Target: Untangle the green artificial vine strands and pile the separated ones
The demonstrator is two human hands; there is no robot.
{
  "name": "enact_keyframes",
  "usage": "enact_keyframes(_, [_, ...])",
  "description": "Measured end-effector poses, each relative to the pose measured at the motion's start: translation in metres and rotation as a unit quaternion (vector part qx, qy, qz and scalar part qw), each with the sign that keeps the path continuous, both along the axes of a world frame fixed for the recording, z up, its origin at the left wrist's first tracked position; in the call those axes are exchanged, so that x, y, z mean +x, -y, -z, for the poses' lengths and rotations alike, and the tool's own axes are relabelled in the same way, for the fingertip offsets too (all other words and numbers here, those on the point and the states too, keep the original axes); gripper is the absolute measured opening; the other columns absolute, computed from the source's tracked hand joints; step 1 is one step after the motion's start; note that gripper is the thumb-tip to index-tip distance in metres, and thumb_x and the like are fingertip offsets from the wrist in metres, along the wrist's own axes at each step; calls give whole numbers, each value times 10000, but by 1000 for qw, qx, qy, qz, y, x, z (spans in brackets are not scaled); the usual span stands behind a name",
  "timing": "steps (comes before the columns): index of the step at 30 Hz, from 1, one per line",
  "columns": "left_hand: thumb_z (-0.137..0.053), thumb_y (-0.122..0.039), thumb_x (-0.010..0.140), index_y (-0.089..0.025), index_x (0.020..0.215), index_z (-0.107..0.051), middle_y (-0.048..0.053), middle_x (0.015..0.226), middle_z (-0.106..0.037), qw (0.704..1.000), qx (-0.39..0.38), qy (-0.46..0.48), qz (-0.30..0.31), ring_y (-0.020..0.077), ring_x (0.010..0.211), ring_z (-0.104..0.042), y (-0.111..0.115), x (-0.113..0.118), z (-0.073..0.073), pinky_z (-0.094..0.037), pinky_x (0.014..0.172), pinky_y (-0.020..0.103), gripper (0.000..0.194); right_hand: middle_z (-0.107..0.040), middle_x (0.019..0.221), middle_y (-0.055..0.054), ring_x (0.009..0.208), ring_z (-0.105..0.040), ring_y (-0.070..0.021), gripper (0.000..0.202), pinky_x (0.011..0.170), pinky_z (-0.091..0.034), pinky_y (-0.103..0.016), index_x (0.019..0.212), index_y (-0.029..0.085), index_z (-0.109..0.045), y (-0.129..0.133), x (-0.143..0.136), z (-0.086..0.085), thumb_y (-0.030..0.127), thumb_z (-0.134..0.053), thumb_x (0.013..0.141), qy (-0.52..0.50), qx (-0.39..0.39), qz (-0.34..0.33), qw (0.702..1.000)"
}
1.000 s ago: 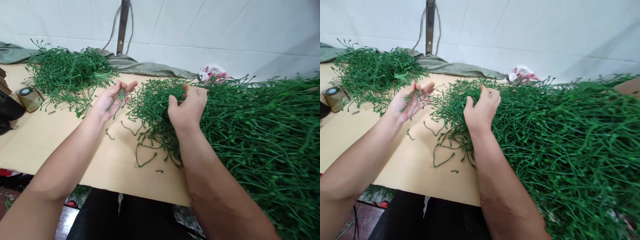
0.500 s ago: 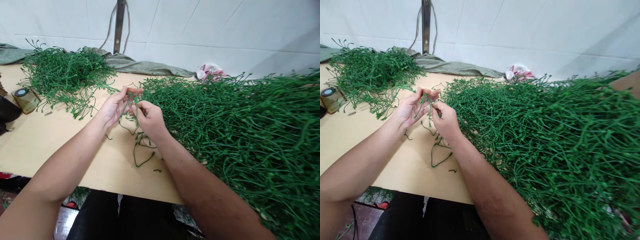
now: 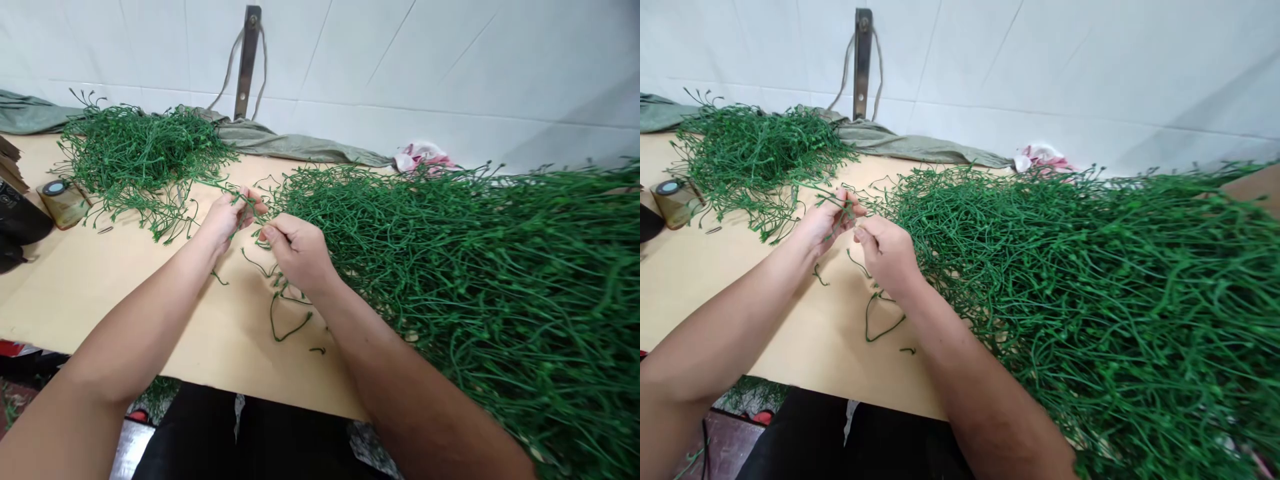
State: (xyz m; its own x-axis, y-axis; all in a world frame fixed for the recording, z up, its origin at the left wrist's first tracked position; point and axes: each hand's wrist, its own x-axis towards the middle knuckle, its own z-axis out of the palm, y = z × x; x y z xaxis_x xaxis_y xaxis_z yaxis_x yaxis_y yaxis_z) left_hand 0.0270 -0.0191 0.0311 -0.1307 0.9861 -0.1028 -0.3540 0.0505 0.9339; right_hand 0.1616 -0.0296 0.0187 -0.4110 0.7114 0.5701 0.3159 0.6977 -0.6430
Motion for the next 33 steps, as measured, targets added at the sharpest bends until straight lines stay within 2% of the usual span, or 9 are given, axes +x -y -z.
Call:
enact_keyframes(4, [-431,-198,877,-160,689,-483,-41,507,-510,999,-24,-25,-32,66,555,-559,-5,0,5,-356,526,161,199,-471,623,-30,639,-443,-156,240,633,-349,-296,590,215,-383,2,-5,-1,243,-381,828,77,60,17,995])
enact_keyframes(8, [-440,-225,878,-163,686,-472,-45,508,-497,996,-45,-48,-52,67,513,-535,-11,-2,10,-344,513,170,204,-452,612,-38,649,-422,-180,227,643,-339,-321,598,225,-345,-2,-7,2,251,-375,821,102,85,32,991])
enact_keyframes(13, [-459,-250,877,-160,662,-462,-40,513,-507,996,-53,-50,-45,59,486,-516,-12,-2,15,-378,534,173,233,-476,641,-31,673,-461,-165,229,656,-380,-316,612,211,-455,-10,-1,9,245,-410,834,30,76,59,995])
enact_keyframes(18, [-455,-227,880,-149,653,-470,-25,493,-545,998,-42,-53,17,42,466,-507,-9,0,18,-364,520,147,241,-549,828,-75,842,-534,-174,253,770,-444,-347,649,189,-569,-9,5,8,294,-455,849,-53,85,94,991])
enact_keyframes(22, [-473,-198,866,-144,615,-468,-38,436,-482,997,-19,-57,42,41,412,-458,-8,1,19,-348,473,154,257,-612,912,-88,924,-568,-173,270,846,-444,-352,671,189,-570,-2,1,5,294,-426,873,-41,82,14,996])
enact_keyframes(24, [-478,-194,862,-148,582,-443,-55,408,-418,998,-19,-61,26,30,363,-387,-9,2,19,-307,426,155,286,-627,850,-76,891,-578,-167,290,818,-452,-337,686,192,-560,-2,0,4,309,-392,891,-17,56,-38,998])
enact_keyframes(26, [-485,-183,856,-153,574,-423,-64,404,-381,997,-28,-67,8,25,345,-348,-11,3,19,-286,405,155,291,-612,777,-63,825,-571,-164,309,774,-450,-329,703,193,-552,-1,0,3,340,-365,900,3,36,-56,998])
enact_keyframes(29, [-466,-188,862,-166,627,-414,-65,437,-392,997,-51,-49,-43,42,377,-403,-17,-1,20,-359,442,162,241,-545,674,-39,689,-515,-142,354,687,-428,-304,654,197,-491,10,-1,-4,374,-326,913,3,25,-53,998])
enact_keyframes(33, [-399,-237,890,-187,705,-391,-65,481,-412,989,-58,19,-134,70,454,-497,-25,-11,23,-463,541,199,192,-475,626,-16,609,-456,-121,336,614,-402,-279,634,212,-392,32,-10,-17,328,-276,927,22,29,-126,991])
